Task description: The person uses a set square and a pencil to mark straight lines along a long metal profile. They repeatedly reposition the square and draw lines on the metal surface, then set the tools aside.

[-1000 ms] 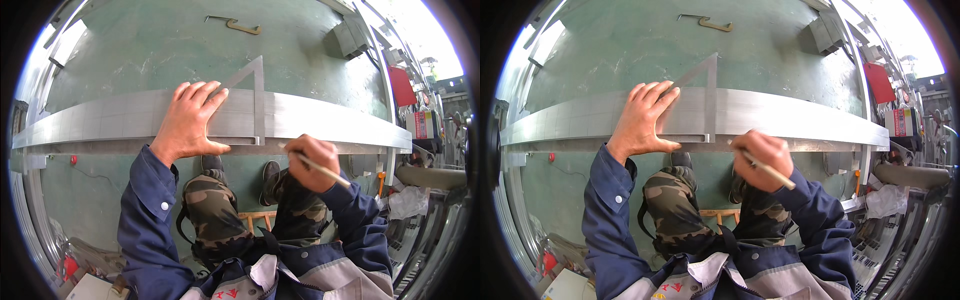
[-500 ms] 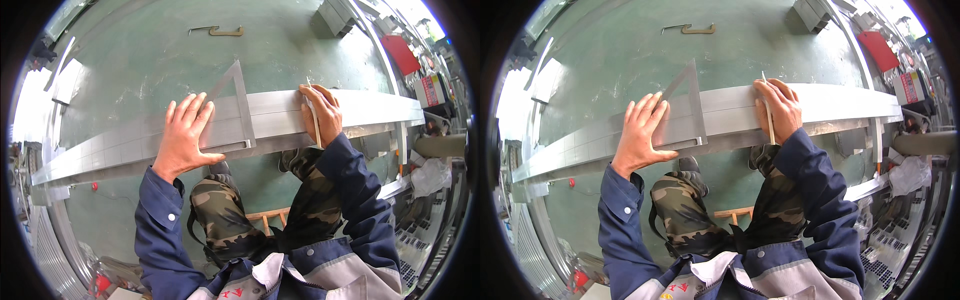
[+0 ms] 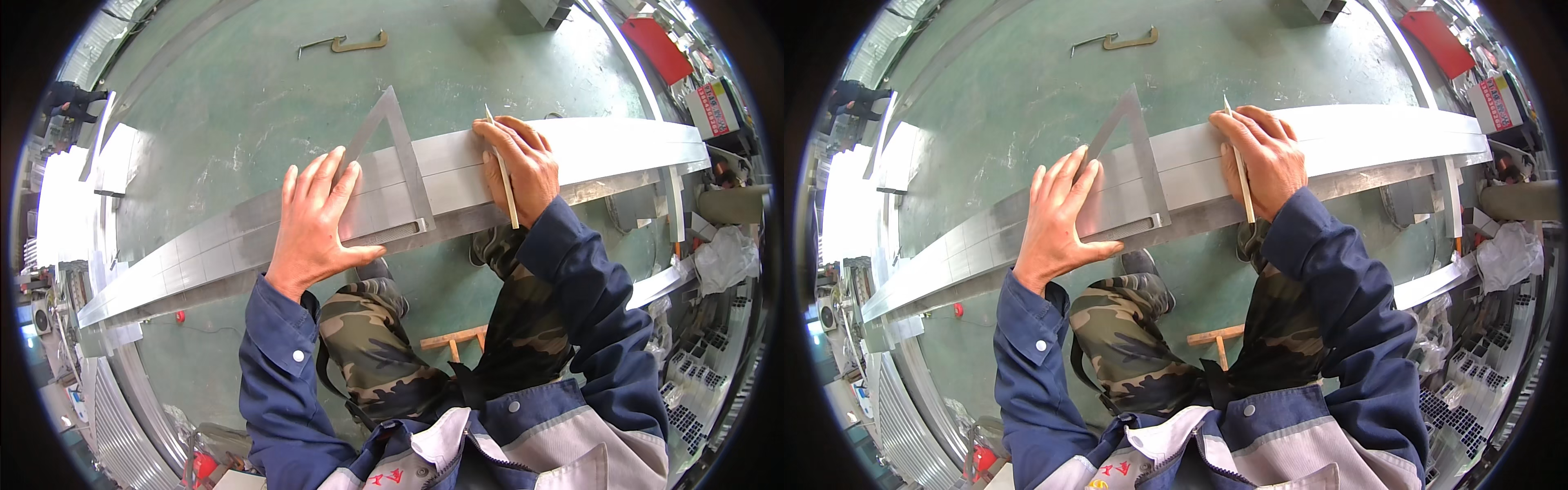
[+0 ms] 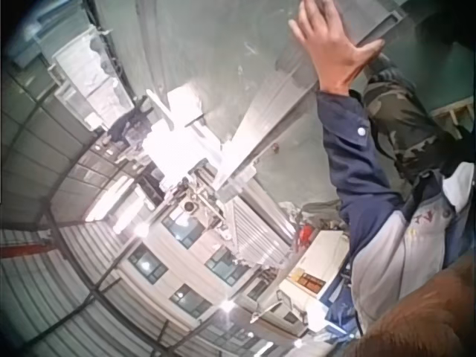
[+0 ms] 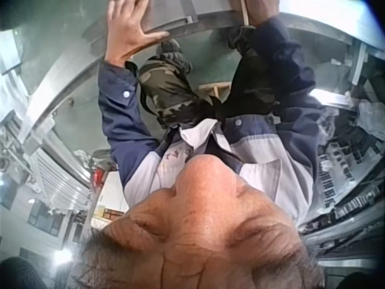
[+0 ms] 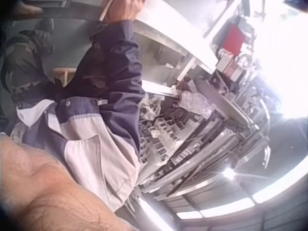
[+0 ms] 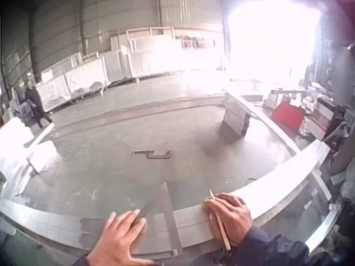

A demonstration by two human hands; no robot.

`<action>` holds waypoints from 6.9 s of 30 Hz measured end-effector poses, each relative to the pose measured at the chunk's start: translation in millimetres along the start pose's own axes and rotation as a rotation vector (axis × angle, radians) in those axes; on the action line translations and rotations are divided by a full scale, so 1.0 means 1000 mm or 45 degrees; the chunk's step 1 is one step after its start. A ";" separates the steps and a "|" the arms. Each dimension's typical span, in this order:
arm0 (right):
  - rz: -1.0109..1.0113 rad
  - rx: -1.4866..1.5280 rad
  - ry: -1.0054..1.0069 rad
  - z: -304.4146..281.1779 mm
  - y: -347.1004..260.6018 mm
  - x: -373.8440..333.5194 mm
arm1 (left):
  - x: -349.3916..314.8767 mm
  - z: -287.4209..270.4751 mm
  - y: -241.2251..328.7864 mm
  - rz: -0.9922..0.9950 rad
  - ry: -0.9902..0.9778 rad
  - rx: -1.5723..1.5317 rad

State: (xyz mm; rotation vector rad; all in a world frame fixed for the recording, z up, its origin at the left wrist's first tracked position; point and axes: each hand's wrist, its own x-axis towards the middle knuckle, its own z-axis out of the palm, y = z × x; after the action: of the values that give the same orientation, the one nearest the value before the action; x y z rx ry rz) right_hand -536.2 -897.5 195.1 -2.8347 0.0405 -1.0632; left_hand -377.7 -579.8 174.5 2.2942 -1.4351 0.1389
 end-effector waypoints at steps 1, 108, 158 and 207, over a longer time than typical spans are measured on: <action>0.015 0.015 -0.023 0.000 0.000 0.000 | 0.000 0.000 0.000 0.002 0.000 0.001; 0.201 0.746 -0.116 -0.028 -0.031 -0.038 | 0.002 0.005 -0.004 -0.025 0.056 -0.105; -0.006 0.246 -0.315 -0.030 0.027 -0.037 | 0.058 0.033 0.051 0.052 0.003 -0.022; 0.572 0.759 -0.138 0.009 0.022 0.020 | 0.058 0.033 0.052 0.021 0.045 -0.003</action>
State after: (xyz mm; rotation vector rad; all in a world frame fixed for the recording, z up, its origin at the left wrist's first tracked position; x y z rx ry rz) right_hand -515.4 -919.7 199.0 -2.1934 0.2845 -0.6772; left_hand -401.1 -661.2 178.6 2.2669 -1.4363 0.1817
